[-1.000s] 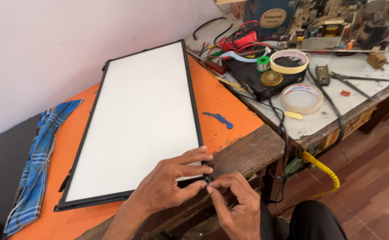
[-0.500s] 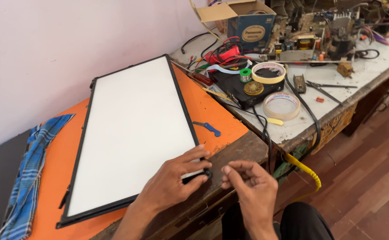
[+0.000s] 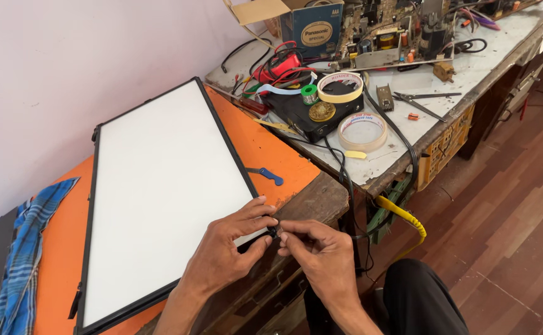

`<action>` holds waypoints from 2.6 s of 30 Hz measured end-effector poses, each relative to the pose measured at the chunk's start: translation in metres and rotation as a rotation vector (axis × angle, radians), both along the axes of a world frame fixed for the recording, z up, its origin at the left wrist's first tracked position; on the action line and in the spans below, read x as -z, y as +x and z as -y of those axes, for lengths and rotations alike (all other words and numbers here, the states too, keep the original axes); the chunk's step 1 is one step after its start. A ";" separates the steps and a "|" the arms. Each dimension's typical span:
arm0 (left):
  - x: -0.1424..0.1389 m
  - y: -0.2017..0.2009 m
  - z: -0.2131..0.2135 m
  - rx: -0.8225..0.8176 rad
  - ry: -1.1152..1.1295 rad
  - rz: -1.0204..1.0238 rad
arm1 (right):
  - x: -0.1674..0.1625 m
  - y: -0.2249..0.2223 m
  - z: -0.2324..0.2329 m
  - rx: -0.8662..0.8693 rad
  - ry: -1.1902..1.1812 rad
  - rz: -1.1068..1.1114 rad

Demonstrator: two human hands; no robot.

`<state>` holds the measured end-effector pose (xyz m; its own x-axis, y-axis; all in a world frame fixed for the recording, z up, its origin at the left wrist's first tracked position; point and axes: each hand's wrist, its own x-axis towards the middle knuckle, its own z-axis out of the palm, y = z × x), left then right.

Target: The person uses a soldering iron to apply heat and solder to a small component on the edge of a rectangular panel. They repeatedly position the component, apply the soldering iron, and check the joint while working at a cluttered electronics workbench.

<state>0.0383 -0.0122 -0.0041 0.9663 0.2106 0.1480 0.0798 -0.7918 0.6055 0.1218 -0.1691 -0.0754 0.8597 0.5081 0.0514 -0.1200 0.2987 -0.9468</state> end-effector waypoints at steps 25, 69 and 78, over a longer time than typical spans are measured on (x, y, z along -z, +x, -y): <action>0.000 0.001 0.002 -0.059 -0.150 -0.017 | 0.000 0.007 0.008 0.021 -0.018 0.054; 0.002 -0.001 0.002 -0.059 -0.147 0.032 | 0.004 -0.010 -0.001 0.160 -0.123 0.392; -0.002 -0.002 0.006 -0.046 -0.159 0.057 | 0.006 -0.014 -0.003 0.157 -0.103 0.389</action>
